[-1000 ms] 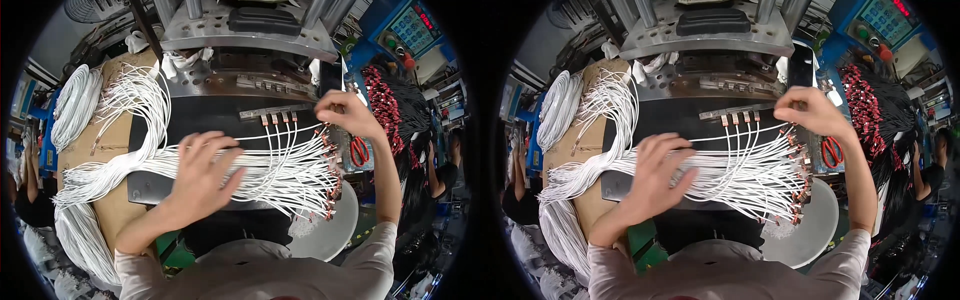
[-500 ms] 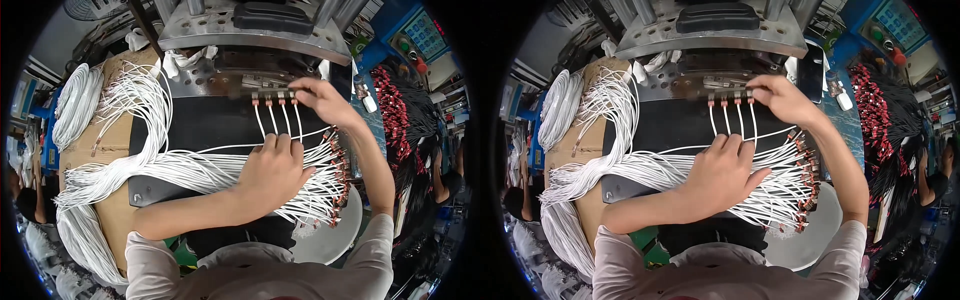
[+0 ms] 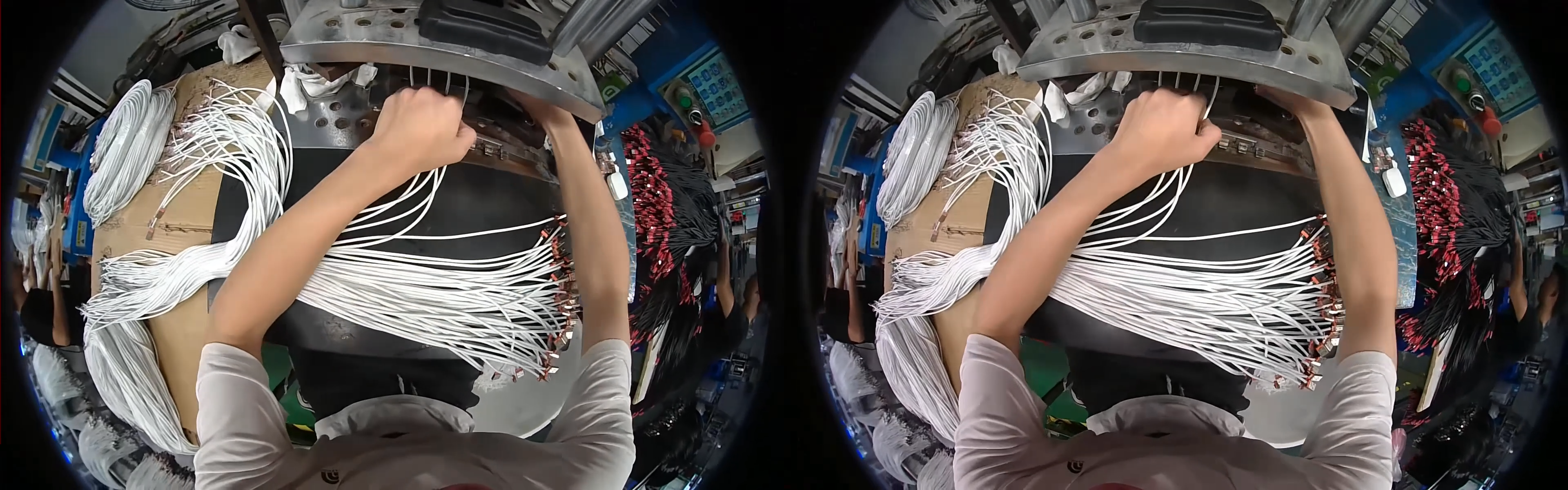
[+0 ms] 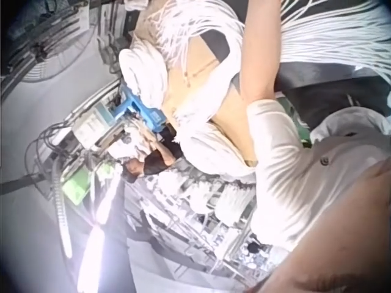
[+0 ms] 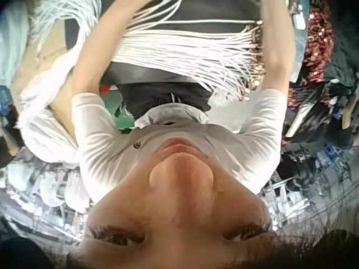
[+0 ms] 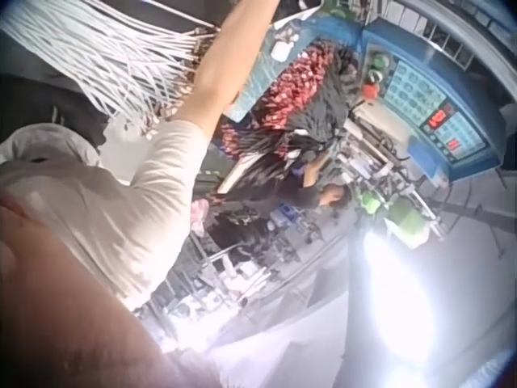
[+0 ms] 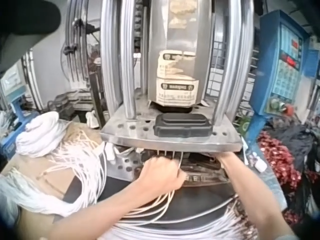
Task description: The person aligns cable ends, fits their connectors into a metal jig, and inserts the jig into a molding machine to press them repeatedly.
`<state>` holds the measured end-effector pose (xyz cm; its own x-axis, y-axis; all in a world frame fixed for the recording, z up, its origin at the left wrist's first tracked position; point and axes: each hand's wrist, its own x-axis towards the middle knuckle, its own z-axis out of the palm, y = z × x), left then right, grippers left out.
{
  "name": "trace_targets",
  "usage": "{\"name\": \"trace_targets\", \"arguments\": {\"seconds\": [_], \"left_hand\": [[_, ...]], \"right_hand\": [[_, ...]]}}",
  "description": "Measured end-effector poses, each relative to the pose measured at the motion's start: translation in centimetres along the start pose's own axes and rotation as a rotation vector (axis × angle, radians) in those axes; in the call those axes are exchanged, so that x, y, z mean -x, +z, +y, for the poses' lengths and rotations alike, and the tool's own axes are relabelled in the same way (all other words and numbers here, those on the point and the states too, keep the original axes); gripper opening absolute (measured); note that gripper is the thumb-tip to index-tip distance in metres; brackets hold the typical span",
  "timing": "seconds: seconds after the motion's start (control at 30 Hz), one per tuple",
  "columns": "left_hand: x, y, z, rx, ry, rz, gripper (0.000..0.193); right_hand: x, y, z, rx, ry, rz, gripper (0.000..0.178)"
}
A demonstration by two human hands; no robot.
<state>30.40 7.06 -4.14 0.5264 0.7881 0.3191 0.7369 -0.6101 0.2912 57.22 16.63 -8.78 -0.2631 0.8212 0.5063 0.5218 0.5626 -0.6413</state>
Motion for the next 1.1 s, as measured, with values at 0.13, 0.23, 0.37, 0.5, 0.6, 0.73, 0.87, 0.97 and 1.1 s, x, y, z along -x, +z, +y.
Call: {"name": "trace_targets", "arguments": {"seconds": [0.13, 0.23, 0.37, 0.5, 0.6, 0.73, 0.87, 0.97, 1.1], "left_hand": [[-0.7, 0.6, -0.5, -0.009, -0.068, -0.092, 0.031], [-0.1, 0.4, 0.2, -0.037, -0.022, -0.023, 0.035], [7.0, -3.3, -0.2, -0.097, 0.156, 0.327, 0.043], [18.7, -8.8, 3.8, 1.088, 0.127, -0.134, 0.065], [31.1, -4.3, 1.8, 2.026, -0.129, -0.516, 0.063], [43.0, 0.7, 2.1, 1.705, -0.951, -0.131, 0.06], [41.4, 5.5, 2.9, 1.389, -1.234, 0.271, 0.064], [43.6, 8.0, 2.7, 1.373, -1.272, 0.356, 0.062], [41.9, 6.6, 3.2, 1.496, -1.326, 0.359, 0.061]], "right_hand": [[0.3, -0.9, -2.5, 0.719, -0.152, -0.098, 0.035], [1.1, -0.3, -7.1, 0.551, 0.172, -0.093, 0.04], [7.6, 1.6, -20.6, 0.001, 0.159, -0.266, 0.04], [20.6, -1.8, -28.5, -0.833, 0.1, -1.148, 0.048], [34.2, 4.9, -28.3, -1.086, 0.592, -1.209, 0.042], [46.0, 11.0, -28.1, -0.717, 1.574, 0.127, 0.042], [49.2, 14.0, -24.5, -0.794, 1.056, 0.519, 0.052], [46.4, 14.2, -24.8, -1.239, 0.905, 0.654, 0.058], [45.0, 14.8, -25.2, -1.209, 0.983, 0.708, 0.06]]}}
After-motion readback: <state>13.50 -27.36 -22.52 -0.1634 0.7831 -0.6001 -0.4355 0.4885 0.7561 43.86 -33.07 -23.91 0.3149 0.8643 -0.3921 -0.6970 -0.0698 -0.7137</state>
